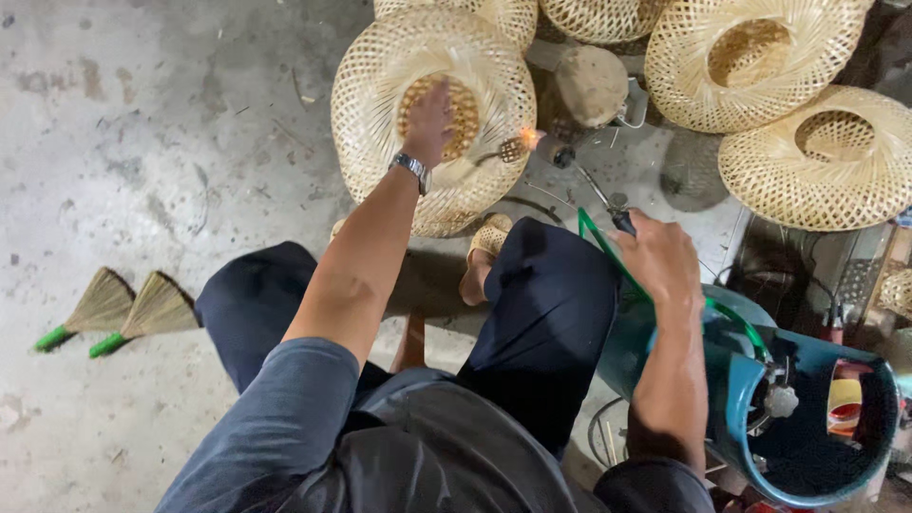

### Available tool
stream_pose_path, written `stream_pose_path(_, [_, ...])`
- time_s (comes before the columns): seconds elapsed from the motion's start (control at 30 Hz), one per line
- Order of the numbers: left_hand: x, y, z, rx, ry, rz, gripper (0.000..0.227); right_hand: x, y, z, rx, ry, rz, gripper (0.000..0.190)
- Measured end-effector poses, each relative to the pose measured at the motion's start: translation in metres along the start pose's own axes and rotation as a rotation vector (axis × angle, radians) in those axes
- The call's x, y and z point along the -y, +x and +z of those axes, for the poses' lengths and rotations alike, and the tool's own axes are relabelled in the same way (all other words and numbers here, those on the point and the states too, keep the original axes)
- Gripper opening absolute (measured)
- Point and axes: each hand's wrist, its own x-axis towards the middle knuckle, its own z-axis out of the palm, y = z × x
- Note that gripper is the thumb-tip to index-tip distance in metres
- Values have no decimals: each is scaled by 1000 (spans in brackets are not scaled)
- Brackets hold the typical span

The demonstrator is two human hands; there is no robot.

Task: The person uses a handheld blowtorch to apply flame to the surface of woven baskets. They rotate the basket in one hand while directing the flame with the other, treating multiple baskets in a pile on the floor.

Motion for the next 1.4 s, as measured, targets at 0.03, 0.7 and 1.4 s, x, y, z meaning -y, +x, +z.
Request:
stream_pose_path(0.03, [-5, 12, 7, 3, -72, -55, 80, 0, -1, 1, -29, 56, -40, 28])
stream_pose_path(0.7, [-183, -97, -11, 245, -836, 506, 47, 3, -54, -36, -55, 795, 46, 21])
stream_pose_path(1.4, [-214, -218, -142, -291, -916, 578, 59, 75, -76, -32, 96, 695, -266, 29])
